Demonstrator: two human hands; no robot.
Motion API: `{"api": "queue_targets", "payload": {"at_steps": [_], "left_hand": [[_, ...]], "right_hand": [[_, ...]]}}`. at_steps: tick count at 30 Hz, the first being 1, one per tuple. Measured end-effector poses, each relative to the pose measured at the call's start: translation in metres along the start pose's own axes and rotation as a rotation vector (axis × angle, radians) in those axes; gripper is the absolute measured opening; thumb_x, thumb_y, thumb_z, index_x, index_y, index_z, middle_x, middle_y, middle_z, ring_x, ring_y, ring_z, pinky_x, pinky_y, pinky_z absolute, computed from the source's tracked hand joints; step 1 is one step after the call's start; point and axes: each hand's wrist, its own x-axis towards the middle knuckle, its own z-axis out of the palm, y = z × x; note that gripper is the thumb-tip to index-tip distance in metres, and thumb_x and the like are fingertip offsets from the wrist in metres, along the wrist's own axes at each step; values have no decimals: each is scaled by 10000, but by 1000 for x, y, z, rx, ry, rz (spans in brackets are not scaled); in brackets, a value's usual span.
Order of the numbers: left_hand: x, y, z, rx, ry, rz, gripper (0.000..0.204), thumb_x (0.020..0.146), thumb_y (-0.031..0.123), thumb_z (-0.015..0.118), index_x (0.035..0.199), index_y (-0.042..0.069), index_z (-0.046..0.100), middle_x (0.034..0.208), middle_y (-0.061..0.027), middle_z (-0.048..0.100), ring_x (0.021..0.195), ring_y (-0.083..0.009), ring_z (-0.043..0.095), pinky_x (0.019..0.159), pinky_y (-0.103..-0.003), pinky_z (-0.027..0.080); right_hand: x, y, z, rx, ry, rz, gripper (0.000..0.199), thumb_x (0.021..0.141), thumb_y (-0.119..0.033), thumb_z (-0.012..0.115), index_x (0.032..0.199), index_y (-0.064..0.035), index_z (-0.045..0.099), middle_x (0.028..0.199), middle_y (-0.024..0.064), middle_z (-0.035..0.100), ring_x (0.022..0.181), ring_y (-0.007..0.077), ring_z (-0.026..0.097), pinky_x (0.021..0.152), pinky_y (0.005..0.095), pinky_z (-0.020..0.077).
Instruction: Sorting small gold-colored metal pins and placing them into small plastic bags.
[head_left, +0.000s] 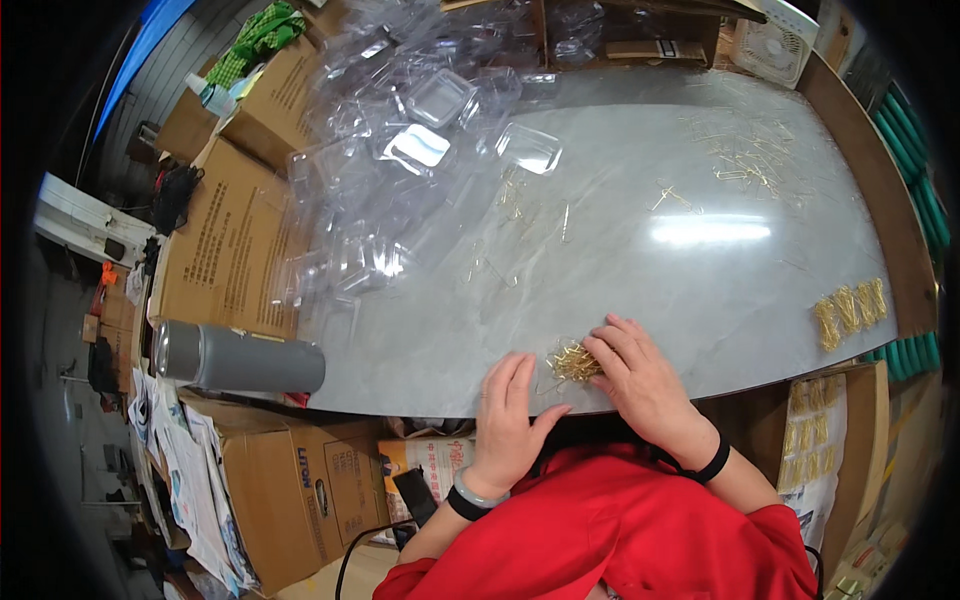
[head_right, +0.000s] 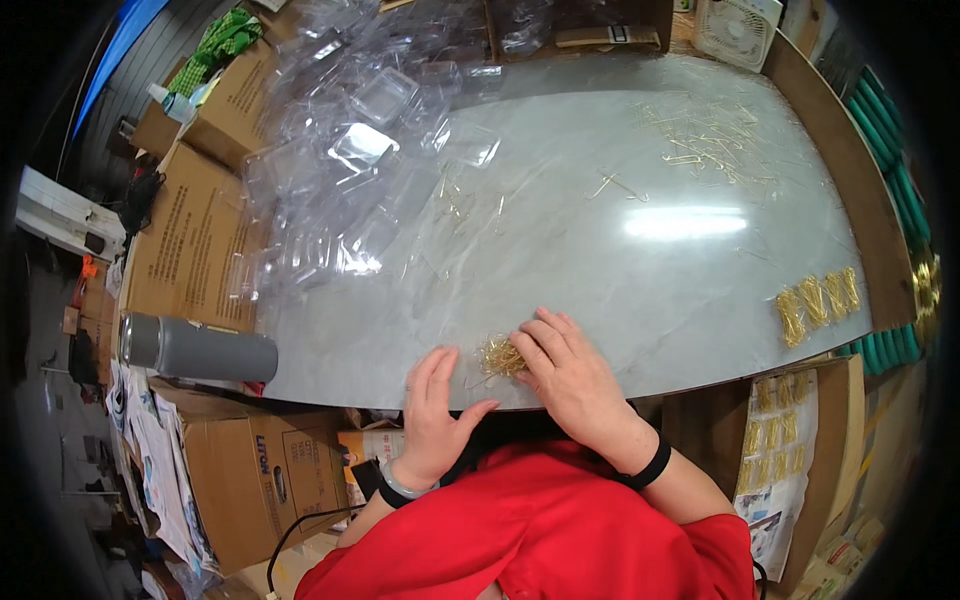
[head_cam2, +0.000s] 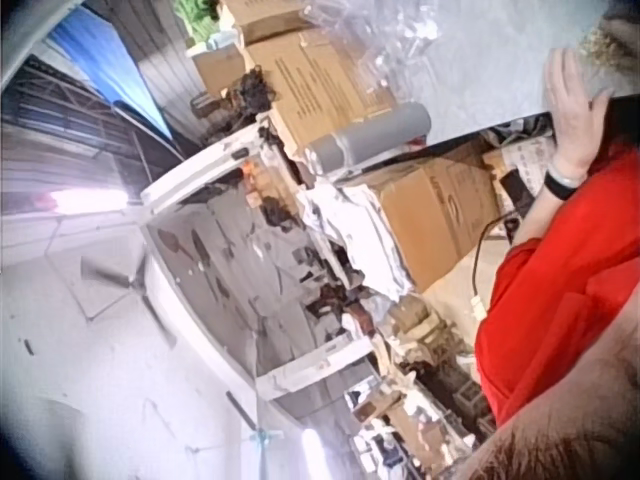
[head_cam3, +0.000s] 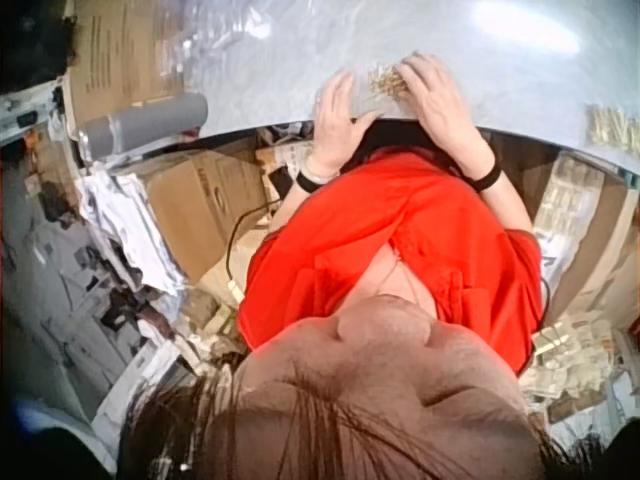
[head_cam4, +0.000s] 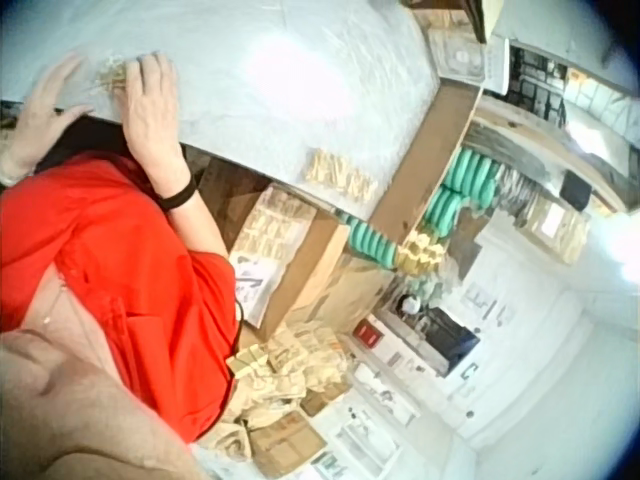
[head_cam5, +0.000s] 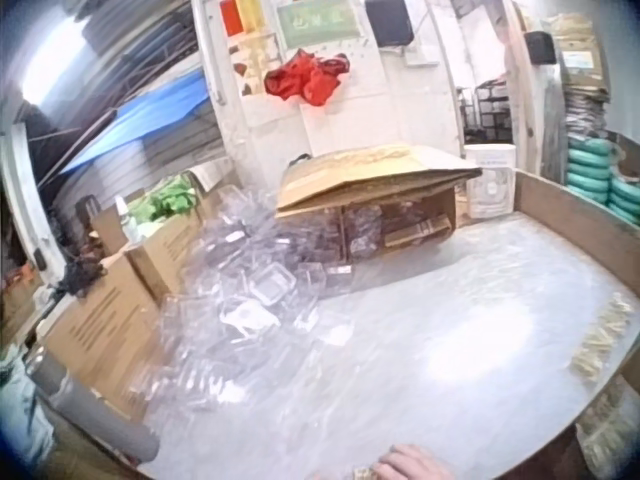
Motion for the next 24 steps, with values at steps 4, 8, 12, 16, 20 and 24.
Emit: {"api": "queue_targets", "payload": {"at_steps": [4, 8, 12, 16, 20, 24], "left_hand": [[-11, 3, -13, 157, 2, -53, 333, 810, 154, 833, 1083, 25, 692, 1076, -144, 641, 1006, -365, 589, 861, -431, 481], [-1, 5, -5, 56, 16, -55, 151, 841, 107, 787, 937, 29, 700, 888, -110, 655, 853, -329, 607, 776, -415, 477], [20, 2, 14, -20, -7, 30, 123, 852, 72, 762, 936, 30, 682, 842, -115, 652, 798, -329, 611, 773, -414, 481], [30, 5, 18, -159, -32, -19, 168, 836, 75, 776, 950, 29, 661, 873, -119, 650, 802, -332, 615, 782, -416, 483], [24, 16, -11, -94, -56, -63, 196, 819, 89, 798, 940, 31, 655, 900, -116, 645, 818, -325, 615, 779, -415, 482], [13, 6, -8, 97, -28, -23, 174, 819, 105, 805, 912, 42, 672, 873, -105, 643, 814, -317, 604, 757, -423, 477]], "right_hand": [[-2, -1, -1, 11, -9, 8, 575, 871, -196, 751, 1372, -24, 530, 1386, 144, 536, 1369, 368, 472, 1175, 496, 378], [1, -5, -8, 7, -21, -45, 611, 853, -224, 764, 1378, -21, 525, 1384, 147, 542, 1368, 363, 478, 1176, 493, 376], [-1, -3, -4, -7, -9, -66, 629, 845, -217, 771, 1385, -20, 517, 1380, 148, 543, 1368, 359, 481, 1176, 486, 378], [-1, -1, -1, 0, 16, -33, 614, 847, -179, 768, 1381, -18, 510, 1352, 153, 543, 1345, 364, 494, 1166, 476, 392], [-3, 2, 0, 25, 37, -30, 603, 847, -157, 769, 1371, -16, 506, 1333, 161, 539, 1324, 371, 503, 1158, 476, 399], [0, -1, -4, 49, 34, -38, 617, 843, -155, 773, 1374, -14, 493, 1337, 166, 531, 1321, 375, 503, 1157, 478, 402]]}}
